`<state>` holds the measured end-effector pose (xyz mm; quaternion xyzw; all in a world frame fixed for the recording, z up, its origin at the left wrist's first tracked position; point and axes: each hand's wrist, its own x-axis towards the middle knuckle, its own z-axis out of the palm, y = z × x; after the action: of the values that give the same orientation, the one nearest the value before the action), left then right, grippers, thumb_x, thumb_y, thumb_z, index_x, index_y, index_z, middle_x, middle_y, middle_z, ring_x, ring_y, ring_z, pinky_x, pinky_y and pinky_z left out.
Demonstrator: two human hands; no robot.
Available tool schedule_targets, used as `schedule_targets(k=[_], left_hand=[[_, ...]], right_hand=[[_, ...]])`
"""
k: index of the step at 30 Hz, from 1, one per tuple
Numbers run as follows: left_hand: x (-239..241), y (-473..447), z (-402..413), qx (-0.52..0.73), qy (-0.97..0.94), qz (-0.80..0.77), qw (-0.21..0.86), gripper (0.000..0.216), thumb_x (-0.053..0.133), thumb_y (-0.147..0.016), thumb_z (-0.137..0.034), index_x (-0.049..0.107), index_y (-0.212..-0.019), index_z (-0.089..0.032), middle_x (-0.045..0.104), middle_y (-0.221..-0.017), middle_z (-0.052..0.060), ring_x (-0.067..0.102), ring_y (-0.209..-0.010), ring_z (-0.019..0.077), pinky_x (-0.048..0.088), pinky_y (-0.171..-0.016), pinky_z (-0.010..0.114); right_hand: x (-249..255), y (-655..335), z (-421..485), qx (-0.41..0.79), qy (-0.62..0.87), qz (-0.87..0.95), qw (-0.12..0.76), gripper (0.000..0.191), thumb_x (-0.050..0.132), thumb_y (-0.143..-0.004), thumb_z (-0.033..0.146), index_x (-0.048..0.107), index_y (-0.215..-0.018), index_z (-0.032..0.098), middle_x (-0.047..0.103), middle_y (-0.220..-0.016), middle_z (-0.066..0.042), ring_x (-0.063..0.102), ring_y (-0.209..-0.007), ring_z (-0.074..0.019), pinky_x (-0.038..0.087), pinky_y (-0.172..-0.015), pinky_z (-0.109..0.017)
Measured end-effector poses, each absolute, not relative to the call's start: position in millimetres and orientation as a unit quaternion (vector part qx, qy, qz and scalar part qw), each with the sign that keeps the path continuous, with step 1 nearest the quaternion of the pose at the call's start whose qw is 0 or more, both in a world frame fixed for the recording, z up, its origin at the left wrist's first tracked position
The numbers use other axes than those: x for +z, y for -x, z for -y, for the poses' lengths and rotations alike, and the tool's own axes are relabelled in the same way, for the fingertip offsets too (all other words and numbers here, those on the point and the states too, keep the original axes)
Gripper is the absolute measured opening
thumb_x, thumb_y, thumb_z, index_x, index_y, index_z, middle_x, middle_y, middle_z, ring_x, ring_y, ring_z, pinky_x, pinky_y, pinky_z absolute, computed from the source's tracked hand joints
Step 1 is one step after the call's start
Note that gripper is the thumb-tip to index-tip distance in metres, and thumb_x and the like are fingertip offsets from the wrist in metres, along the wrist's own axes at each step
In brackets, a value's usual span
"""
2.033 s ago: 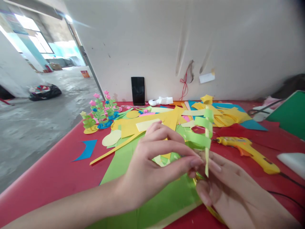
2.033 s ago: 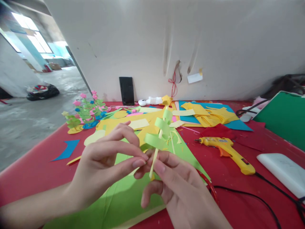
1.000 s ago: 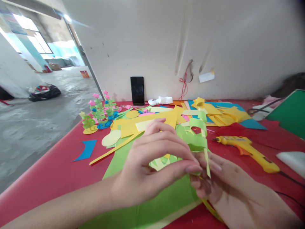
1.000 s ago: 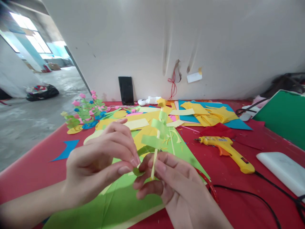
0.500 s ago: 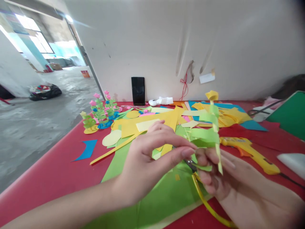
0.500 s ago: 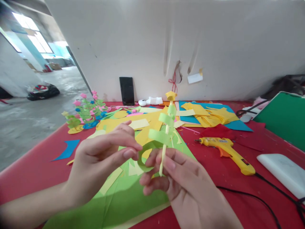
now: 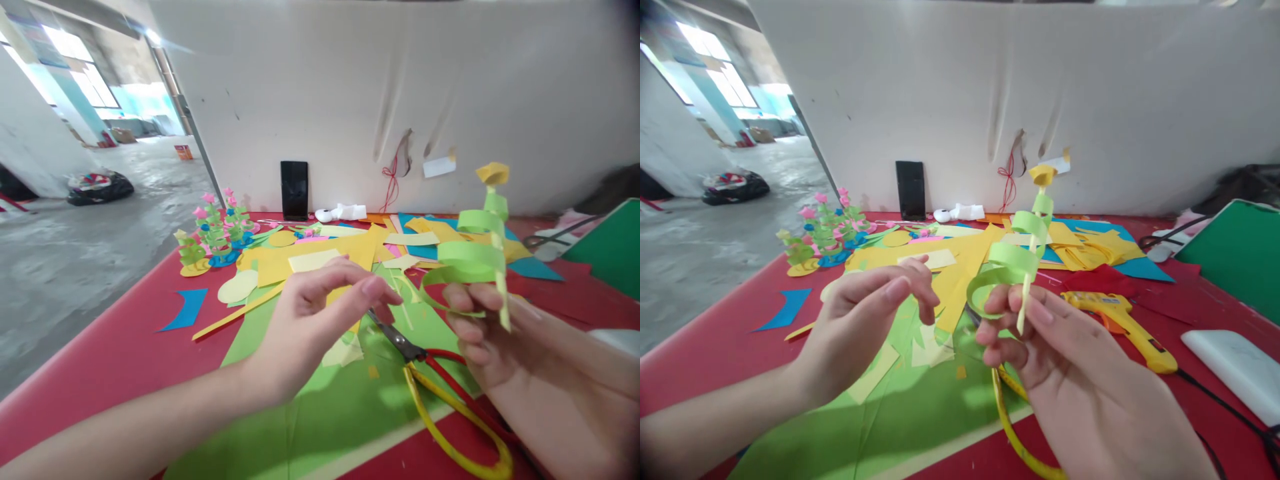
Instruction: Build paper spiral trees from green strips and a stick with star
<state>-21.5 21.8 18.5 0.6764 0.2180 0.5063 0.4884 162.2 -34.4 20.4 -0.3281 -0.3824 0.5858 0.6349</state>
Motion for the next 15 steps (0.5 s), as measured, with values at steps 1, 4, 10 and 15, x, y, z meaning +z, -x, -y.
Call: schedule_targets(k=[1,4,10,15], left_hand=[[17.5,21.0,-24.1,0.506,-0.672,-0.234,0.488,0.012,0.058,-0.083,-0.030,0.067,-0.078,-0.023,0.065,-0.072,-0.005,0.056,-0.070,0.0075,0.046,-0.070,0.021],[14.6,19.9,-33.1,0.490,-0.679,-0.290,0.463,0.004,0.066,-0.076,-0.026,0.065,-0.078,-0.023,0.065,-0.078,-0.006,0.058,-0.074,0.0064,0.046,-0.068,0.018],[7.8,22.3,-49.9,0.415,-0.727,-0.369,0.404,0.042,0.061,-0.076,-0.041,0.050,-0.045,-0.016,0.044,-0.043,-0.005,0.043,-0.047,0.0066,0.038,-0.053,0.023],[6.2,22.4,-48.5,0.493,-0.719,-0.315,0.374,0.011,0.053,-0.085,-0.028,0.055,-0.089,-0.019,0.055,-0.071,-0.002,0.050,-0.057,0.0069,0.041,-0.051,0.020]], right_hand=[[20.4,-162.6,33.7,0.581,0.335,0.379,0.638,0.017,0.055,-0.082,0.021,0.071,-0.087,0.021,0.071,-0.089,-0.002,0.068,-0.074,-0.0125,0.056,-0.069,-0.013],[20.0,-163.4,31.3,0.585,0.349,0.349,0.644,0.016,0.056,-0.082,0.020,0.071,-0.087,0.020,0.071,-0.089,-0.002,0.067,-0.076,-0.0125,0.057,-0.070,-0.013],[18.5,-160.5,30.2,0.606,0.351,0.350,0.622,0.015,0.058,-0.080,0.021,0.073,-0.084,0.018,0.072,-0.088,-0.002,0.067,-0.075,-0.0123,0.057,-0.067,-0.013],[19.6,-153.8,31.1,0.597,0.358,0.409,0.591,0.013,0.060,-0.079,0.026,0.072,-0.081,0.025,0.071,-0.087,0.002,0.067,-0.070,-0.0114,0.057,-0.062,-0.012]])
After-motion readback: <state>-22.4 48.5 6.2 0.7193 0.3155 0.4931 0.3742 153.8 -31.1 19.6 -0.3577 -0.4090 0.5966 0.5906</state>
